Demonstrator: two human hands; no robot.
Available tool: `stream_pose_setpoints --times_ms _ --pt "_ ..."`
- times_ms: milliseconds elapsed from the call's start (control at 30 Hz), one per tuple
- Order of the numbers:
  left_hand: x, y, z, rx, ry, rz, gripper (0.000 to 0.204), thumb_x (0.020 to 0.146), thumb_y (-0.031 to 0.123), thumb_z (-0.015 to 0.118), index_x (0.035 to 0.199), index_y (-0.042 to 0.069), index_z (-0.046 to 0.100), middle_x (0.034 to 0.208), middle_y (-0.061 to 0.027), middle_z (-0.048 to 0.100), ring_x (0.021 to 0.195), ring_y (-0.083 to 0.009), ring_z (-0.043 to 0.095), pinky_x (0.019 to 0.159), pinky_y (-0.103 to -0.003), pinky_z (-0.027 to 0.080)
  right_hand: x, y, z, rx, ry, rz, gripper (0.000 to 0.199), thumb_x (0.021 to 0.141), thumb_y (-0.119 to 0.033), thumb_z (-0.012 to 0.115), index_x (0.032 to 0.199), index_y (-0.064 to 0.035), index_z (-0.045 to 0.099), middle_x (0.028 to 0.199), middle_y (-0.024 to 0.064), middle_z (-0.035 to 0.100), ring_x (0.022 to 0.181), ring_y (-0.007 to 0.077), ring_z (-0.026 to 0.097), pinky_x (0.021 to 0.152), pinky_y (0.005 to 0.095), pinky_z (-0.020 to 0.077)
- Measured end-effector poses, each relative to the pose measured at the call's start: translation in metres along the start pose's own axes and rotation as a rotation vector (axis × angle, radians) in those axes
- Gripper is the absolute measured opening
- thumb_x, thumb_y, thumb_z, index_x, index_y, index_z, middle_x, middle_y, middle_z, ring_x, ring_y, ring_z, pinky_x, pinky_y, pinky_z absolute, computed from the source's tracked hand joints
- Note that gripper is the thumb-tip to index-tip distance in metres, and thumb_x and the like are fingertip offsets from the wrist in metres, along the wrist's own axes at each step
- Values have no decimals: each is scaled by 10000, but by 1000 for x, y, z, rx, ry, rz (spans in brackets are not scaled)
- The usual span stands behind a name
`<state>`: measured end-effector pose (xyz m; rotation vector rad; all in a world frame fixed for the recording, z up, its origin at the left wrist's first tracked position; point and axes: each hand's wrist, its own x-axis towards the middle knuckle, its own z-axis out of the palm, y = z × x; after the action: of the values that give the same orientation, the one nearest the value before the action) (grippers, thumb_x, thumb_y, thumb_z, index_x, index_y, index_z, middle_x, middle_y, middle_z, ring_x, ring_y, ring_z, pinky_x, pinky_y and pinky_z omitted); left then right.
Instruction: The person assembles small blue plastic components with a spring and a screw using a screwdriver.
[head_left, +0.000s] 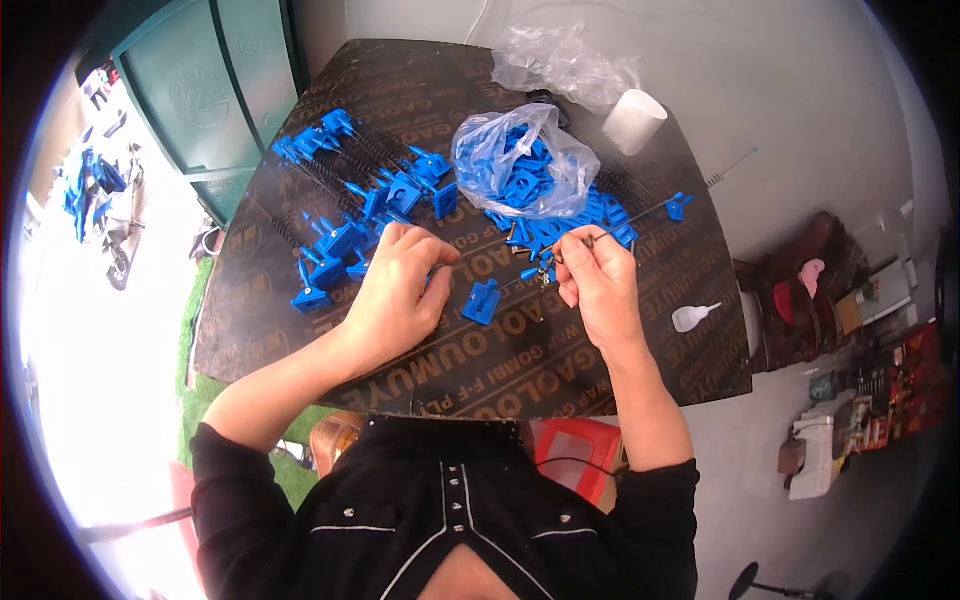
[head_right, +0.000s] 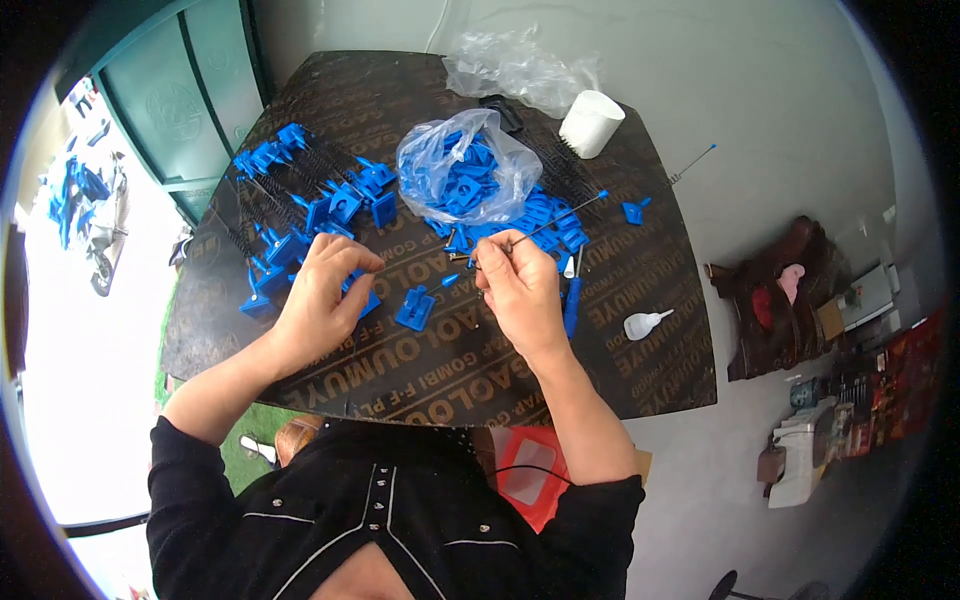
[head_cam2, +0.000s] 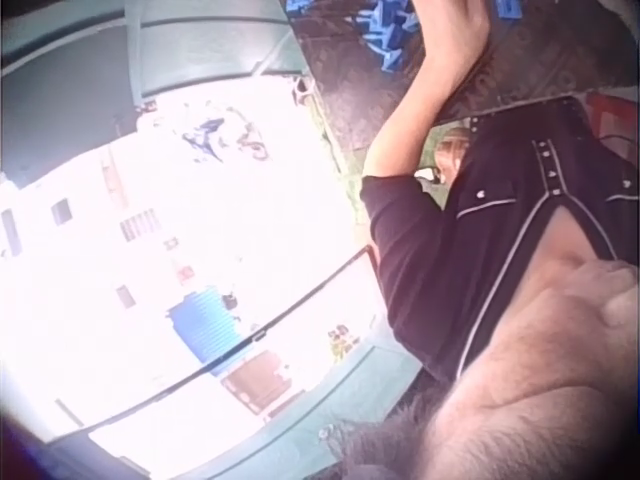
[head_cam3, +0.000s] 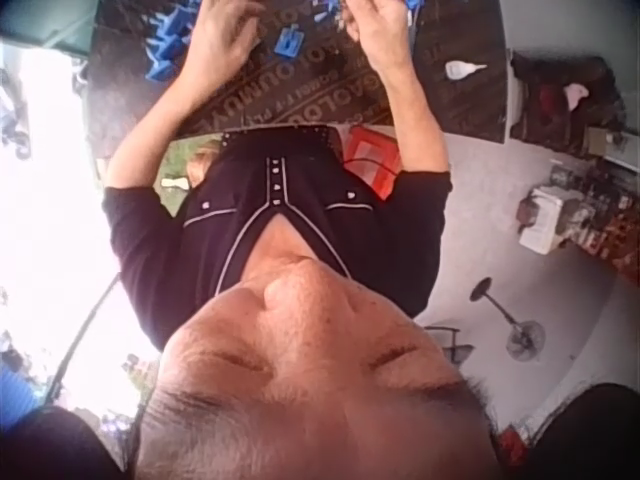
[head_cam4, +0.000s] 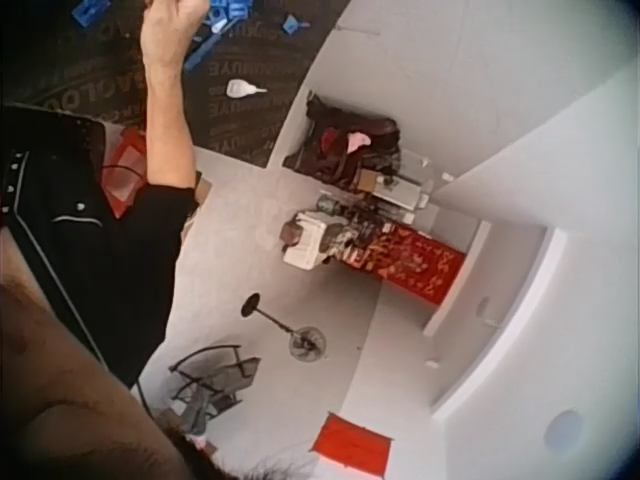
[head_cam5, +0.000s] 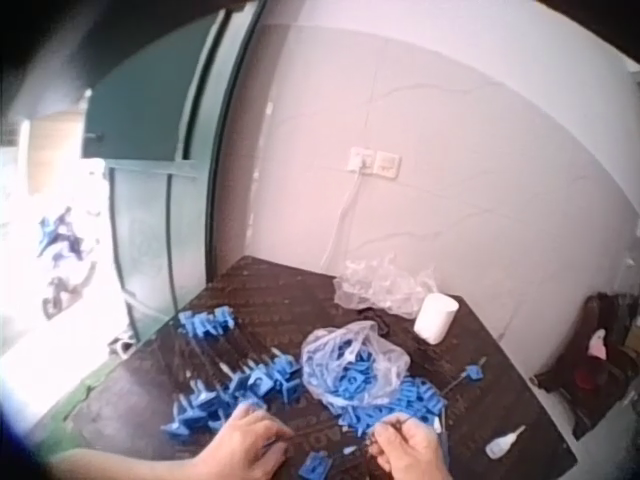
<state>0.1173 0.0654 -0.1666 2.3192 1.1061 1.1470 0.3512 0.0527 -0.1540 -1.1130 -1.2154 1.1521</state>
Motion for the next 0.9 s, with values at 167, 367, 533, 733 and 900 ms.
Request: stream_pose_setpoints --times_ms 167,367,533,733,900 --pt "-16 -10 7 15 43 55 215 714 -107 494 886 -11 581 893 -131 570 908 -315 500 806 -382 420 8 7 0 -118 5 -49 177 949 -186 556 885 -22 568 685 -11 529 552 19 441 469 175 351" --pt "-20 -7 8 -12 42 70 261 637 -128 503 863 -20 579 883 -147 565 943 -348 502 814 -409 444 15 11 3 -181 -9 -75 183 945 -182 562 870 -15 572 671 -15 531 560 23 450 484 186 356" --pt "-21 -8 7 -24 45 60 263 635 -128 504 863 -20 578 882 -145 563 932 -346 500 811 -407 441 17 12 4 -247 -11 -78 205 942 -182 566 851 1 574 653 -18 540 580 30 464 522 203 373" --pt "-23 -9 7 -26 44 67 265 633 -128 505 863 -15 576 876 -140 559 926 -339 498 811 -406 438 18 12 5 -295 -15 -73 219 940 -193 572 846 5 574 638 -17 537 582 31 465 523 207 376" --pt "-22 -9 7 -32 32 58 262 634 -124 507 862 -14 575 876 -138 559 925 -337 498 816 -404 436 18 13 6 -294 -17 -86 220 940 -192 571 844 6 574 636 -14 538 579 33 468 520 208 375"
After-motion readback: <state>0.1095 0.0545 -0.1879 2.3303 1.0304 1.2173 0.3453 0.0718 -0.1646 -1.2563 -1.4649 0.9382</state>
